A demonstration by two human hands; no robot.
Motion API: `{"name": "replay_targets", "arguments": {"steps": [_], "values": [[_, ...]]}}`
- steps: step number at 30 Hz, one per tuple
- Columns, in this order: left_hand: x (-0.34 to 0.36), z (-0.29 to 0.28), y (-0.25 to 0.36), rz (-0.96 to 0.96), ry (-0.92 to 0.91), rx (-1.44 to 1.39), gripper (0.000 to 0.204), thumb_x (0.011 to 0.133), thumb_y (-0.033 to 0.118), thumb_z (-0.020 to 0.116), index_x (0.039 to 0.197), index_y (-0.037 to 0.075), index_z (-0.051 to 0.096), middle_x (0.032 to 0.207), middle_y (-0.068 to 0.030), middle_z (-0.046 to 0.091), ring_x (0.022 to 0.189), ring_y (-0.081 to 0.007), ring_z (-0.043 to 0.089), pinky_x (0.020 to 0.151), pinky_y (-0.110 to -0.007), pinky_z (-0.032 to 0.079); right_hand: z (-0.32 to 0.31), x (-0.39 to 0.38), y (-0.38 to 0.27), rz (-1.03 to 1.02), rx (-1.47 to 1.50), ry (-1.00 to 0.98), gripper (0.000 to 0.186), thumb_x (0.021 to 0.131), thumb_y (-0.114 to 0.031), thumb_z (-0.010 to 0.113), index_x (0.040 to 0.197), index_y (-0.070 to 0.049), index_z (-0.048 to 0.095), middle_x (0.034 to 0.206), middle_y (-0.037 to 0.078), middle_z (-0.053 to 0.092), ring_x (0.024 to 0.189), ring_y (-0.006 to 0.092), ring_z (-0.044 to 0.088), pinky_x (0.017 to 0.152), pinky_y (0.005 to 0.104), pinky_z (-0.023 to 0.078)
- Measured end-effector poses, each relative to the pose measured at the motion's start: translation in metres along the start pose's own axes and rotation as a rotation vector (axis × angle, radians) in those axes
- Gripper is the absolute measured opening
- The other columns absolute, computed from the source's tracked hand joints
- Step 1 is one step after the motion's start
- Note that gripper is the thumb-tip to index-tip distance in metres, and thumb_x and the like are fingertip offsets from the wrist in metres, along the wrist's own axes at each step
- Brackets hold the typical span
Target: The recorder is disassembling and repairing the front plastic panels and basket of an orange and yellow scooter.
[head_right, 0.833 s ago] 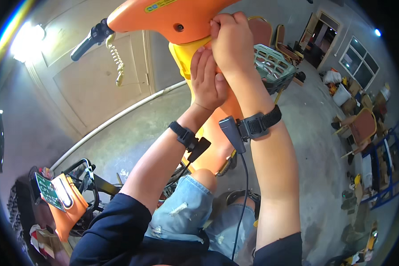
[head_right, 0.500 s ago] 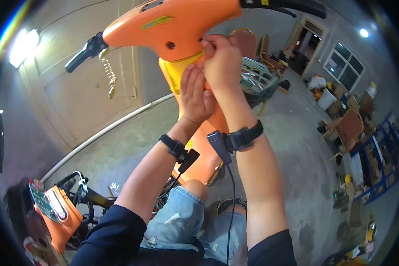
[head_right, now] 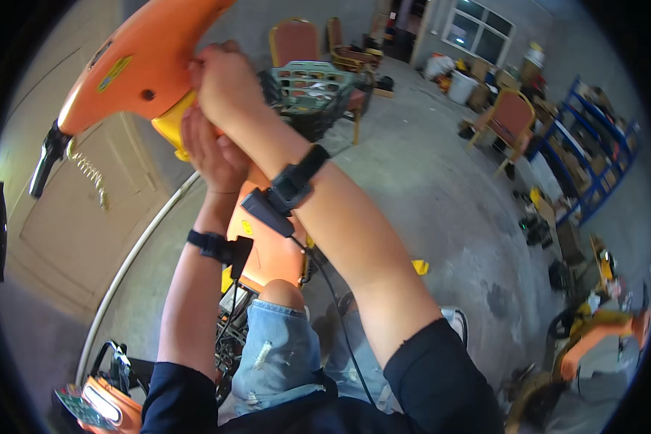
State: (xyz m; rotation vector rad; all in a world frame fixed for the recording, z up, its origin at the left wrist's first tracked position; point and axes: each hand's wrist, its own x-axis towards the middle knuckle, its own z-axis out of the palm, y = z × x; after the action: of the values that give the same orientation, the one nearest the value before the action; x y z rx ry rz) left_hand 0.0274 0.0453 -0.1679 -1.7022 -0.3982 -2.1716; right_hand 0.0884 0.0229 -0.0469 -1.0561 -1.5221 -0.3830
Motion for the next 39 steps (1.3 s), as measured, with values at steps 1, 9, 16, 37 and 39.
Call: {"name": "replay_targets", "arguments": {"steps": [1, 9, 16, 37, 39], "values": [[0.0, -0.001, 0.001, -0.001, -0.009, -0.001, 0.047, 0.1, 0.025, 0.041, 0.131, -0.006, 0.056, 0.138, -0.0245, 0.056, 0.134, -0.0482, 0.048, 0.115, -0.055, 0.036, -0.001, -0.001, -0.003, -0.094, -0.024, 0.061, 0.02, 0.095, -0.019, 0.063, 0.102, -0.002, 0.071, 0.103, 0.023, 0.064, 0.092, 0.0419, 0.066, 0.084, 0.0486, 0.054], [0.005, -0.002, 0.008, 0.001, 0.019, 0.05, 0.047, 0.103, 0.029, 0.038, 0.128, -0.005, 0.059, 0.134, -0.0218, 0.06, 0.132, -0.0466, 0.049, 0.116, -0.052, 0.036, -0.001, -0.007, -0.015, -0.001, 0.006, 0.071, 0.021, 0.091, -0.02, 0.07, 0.1, -0.001, 0.07, 0.103, 0.02, 0.064, 0.093, 0.0417, 0.066, 0.082, 0.0479, 0.055], [0.001, -0.003, 0.003, 0.019, -0.001, 0.032, 0.051, 0.102, 0.031, 0.039, 0.134, -0.006, 0.055, 0.137, -0.024, 0.057, 0.131, -0.0485, 0.049, 0.115, -0.056, 0.036, -0.002, -0.002, -0.017, -0.181, -0.247, 0.053, 0.017, 0.093, -0.018, 0.066, 0.103, -0.003, 0.069, 0.102, 0.02, 0.065, 0.098, 0.0416, 0.066, 0.08, 0.0477, 0.056], [-0.004, -0.002, -0.001, -0.009, -0.004, 0.015, 0.049, 0.097, 0.023, 0.044, 0.133, -0.007, 0.056, 0.137, -0.0265, 0.056, 0.136, -0.0494, 0.045, 0.116, -0.054, 0.035, 0.004, -0.003, -0.011, -0.323, -0.468, 0.001, 0.018, 0.093, -0.019, 0.063, 0.1, -0.005, 0.071, 0.103, 0.018, 0.067, 0.102, 0.0375, 0.066, 0.086, 0.0474, 0.055], [-0.002, -0.004, 0.002, -0.015, -0.009, 0.0, 0.049, 0.096, 0.022, 0.045, 0.132, -0.007, 0.057, 0.136, -0.0256, 0.056, 0.135, -0.0483, 0.046, 0.116, -0.053, 0.036, 0.002, -0.002, -0.013, -0.192, -0.334, 0.063, 0.017, 0.093, -0.02, 0.064, 0.1, -0.005, 0.07, 0.1, 0.018, 0.067, 0.099, 0.0392, 0.067, 0.084, 0.0491, 0.055]]}}
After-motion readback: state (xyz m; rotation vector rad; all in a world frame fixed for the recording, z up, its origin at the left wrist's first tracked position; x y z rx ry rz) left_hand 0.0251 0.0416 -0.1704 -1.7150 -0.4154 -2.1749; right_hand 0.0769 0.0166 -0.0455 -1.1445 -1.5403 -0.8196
